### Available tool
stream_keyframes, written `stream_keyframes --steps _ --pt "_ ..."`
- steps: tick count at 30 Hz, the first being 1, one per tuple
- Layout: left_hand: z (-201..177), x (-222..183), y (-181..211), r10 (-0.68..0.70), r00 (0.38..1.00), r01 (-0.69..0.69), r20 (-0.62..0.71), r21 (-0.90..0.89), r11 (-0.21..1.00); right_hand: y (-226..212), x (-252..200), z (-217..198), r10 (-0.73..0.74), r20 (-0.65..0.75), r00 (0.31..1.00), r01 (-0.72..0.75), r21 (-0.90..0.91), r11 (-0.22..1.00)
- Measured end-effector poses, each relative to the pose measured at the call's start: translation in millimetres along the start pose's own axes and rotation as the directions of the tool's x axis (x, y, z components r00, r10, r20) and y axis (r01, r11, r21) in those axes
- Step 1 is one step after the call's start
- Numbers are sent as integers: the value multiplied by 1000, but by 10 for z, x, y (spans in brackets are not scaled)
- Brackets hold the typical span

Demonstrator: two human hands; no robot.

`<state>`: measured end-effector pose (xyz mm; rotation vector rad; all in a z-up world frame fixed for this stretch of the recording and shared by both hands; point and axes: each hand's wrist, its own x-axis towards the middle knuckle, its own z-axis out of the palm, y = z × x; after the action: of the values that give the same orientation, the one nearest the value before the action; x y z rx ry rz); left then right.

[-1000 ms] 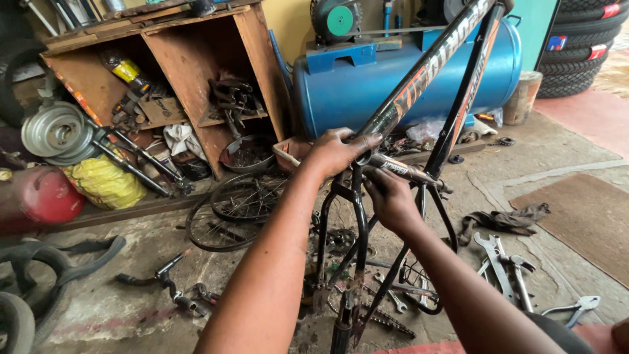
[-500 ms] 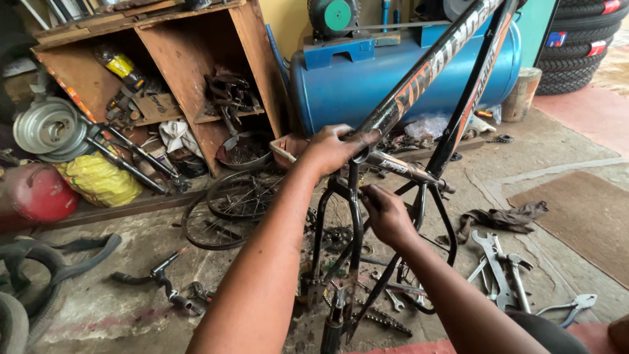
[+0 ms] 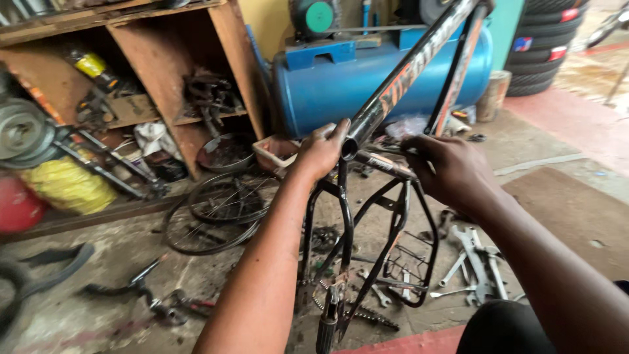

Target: The person cleans a bicycle frame with a cloth and applies a lubricant or cleaning fluid to the headset area while it sits on a repair floor.

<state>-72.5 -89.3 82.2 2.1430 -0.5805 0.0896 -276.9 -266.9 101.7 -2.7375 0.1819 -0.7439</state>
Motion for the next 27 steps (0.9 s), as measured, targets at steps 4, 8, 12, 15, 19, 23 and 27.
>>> stream_keyframes --steps 4,8,12,15,19,23,27 --pt "126 -34 181 72 997 -72 -3 -48 996 -305 190 -237 -343 4 939 305 -468 829" --pt "209 -118 388 49 999 -49 4 20 999 -428 205 -250 -604 -21 797 400 -730 554" --pt "242 -153 535 16 1000 -16 16 9 1000 -650 99 -338 51 158 986 31 -479 877" --pt "275 -148 620 -215 972 214 97 16 977 -710 76 -475 358 331 873 -247 -333 910" --pt "252 -155 609 98 993 -96 -72 28 995 -438 272 -440 -549 44 835 380 -767 516" --pt "199 -265 686 -111 987 109 117 27 994 -303 180 -288 -709 -81 700 440 -734 518" --pt "175 -252 685 -78 995 76 66 25 997 -510 192 -218 209 298 931 -160 -182 970"
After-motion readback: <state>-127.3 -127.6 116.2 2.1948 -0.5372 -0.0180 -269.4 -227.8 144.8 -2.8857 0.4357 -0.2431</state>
